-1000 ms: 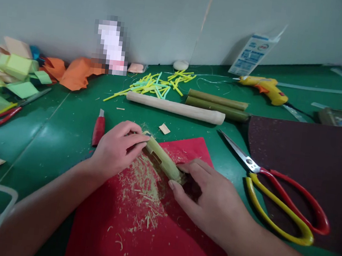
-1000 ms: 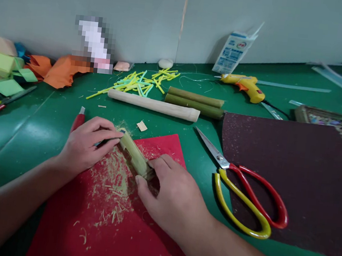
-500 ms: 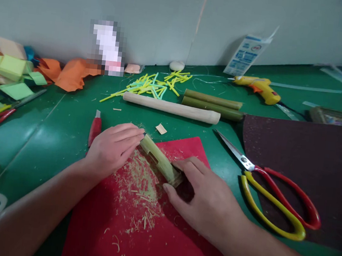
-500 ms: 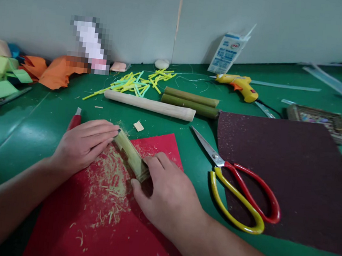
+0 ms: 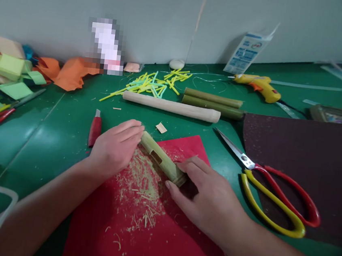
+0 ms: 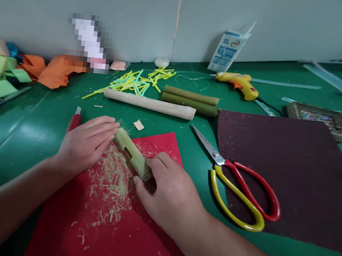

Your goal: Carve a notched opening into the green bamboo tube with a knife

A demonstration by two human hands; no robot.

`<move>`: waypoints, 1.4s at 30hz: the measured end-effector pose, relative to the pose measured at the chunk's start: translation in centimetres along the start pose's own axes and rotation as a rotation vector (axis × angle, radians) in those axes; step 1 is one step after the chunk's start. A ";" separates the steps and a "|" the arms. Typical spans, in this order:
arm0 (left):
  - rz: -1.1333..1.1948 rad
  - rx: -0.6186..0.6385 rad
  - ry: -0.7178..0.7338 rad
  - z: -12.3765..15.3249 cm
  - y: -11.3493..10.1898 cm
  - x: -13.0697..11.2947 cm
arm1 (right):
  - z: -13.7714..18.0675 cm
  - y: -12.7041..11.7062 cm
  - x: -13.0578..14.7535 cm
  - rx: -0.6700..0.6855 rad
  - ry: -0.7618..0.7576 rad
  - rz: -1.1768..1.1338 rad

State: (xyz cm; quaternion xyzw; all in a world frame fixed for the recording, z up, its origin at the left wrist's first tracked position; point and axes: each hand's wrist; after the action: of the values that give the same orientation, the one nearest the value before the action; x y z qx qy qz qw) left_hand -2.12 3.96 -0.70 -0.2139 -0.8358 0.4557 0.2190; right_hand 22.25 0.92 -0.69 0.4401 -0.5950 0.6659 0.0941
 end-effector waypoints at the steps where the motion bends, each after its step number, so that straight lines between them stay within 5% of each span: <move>1: -0.001 -0.003 0.008 0.0 0.0 0.0 | 0.0 0.0 0.0 0.002 0.004 -0.006; 10: 0.099 0.008 0.017 -0.4 0.1 -1.8 | -0.1 0.1 0.1 -0.003 -0.006 -0.009; 15: 0.228 0.060 0.174 -0.2 0.0 -3.7 | 0.0 0.0 0.0 -0.004 -0.018 -0.019; 22: 0.113 0.050 0.043 0.1 0.1 -1.1 | -0.2 0.1 -0.1 -0.018 -0.012 -0.019; 26: 0.162 0.059 0.215 0.1 0.0 -2.0 | -0.2 0.1 0.0 -0.001 0.006 -0.015; 31: 0.112 0.037 0.094 -0.2 -0.1 -2.5 | -0.2 -0.1 0.2 -0.009 0.013 -0.021; 36: 0.235 0.030 0.246 -0.3 0.0 -3.0 | -0.3 -0.1 0.2 -0.001 0.018 -0.014; 42: 0.187 0.016 0.092 -0.5 -0.3 -2.6 | -0.2 0.0 0.0 -0.015 -0.007 -0.027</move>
State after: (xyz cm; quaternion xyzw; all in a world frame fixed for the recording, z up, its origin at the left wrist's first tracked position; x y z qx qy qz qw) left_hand 0.21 2.72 -0.62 -0.3098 -0.7978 0.4704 0.2153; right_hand 22.14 1.13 -0.63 0.4495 -0.5943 0.6587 0.1045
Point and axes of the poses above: each hand's wrist, its own z-axis away from the middle knuckle, its own y-axis out of the palm, x = y × z, and after that the axes turned 10 degrees about -z, right-handed
